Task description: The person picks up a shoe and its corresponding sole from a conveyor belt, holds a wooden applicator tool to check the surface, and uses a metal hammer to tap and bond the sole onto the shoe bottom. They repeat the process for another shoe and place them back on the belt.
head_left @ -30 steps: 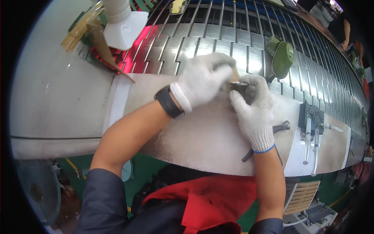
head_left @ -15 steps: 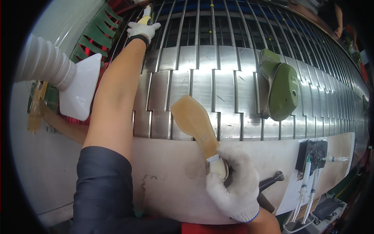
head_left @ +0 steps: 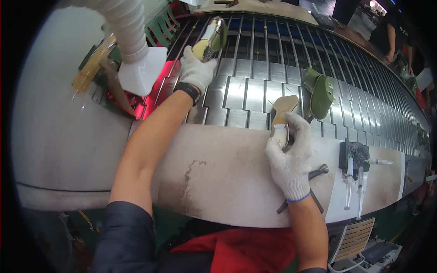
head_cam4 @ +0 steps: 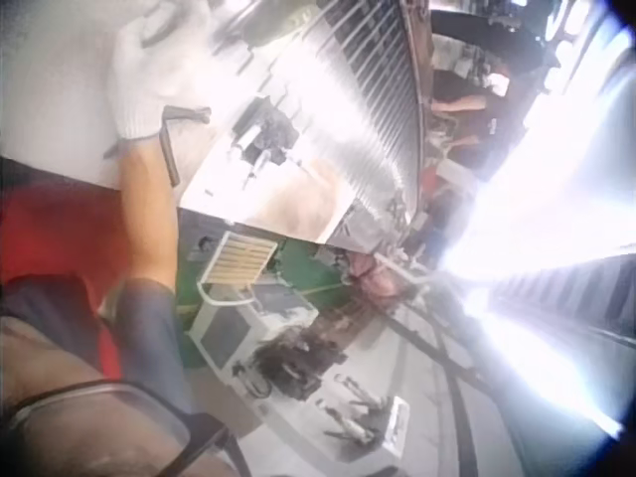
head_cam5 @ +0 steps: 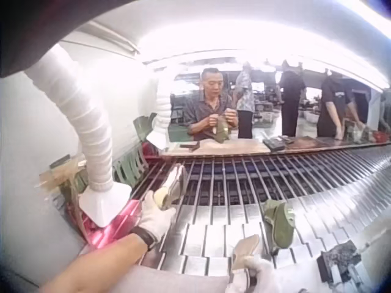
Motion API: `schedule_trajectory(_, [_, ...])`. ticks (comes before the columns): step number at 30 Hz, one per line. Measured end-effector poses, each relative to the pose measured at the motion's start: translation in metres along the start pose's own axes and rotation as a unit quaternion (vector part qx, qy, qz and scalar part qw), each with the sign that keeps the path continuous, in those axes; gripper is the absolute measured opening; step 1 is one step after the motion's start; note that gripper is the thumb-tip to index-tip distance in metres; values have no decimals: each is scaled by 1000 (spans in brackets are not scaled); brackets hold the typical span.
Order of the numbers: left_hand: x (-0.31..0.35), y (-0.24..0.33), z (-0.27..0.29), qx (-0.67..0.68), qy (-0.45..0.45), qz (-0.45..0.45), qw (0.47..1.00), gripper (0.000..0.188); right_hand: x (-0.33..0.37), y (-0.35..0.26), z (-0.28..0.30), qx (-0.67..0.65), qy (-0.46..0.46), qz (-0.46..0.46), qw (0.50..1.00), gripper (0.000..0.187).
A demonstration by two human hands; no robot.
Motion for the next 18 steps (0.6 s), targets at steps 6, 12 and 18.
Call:
schedule_trajectory(6, [207, 16, 128, 70, -48, -215, 973, 93, 53, -70, 21, 201, -14, 207, 957, 48])
schedule_trajectory(12, [332, -42, 200, -141, -90, -330, 929, 99, 136, -121, -23, 220, -277, 246, 902, 26])
schedule_trajectory(18, [344, -101, 209, 238, -258, -53, 935, 73, 138, -36, -28, -164, -77, -169, 969, 29])
Point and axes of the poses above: each hand's wrist, its own x-axis away from the middle knuckle, its own z-axis out of the back of the hand, y = z × x, the point moved 10 cm from there along -x, towards the middle knuckle, and after that the axes turned 7 degrees about -y, right-handed, at the moved point
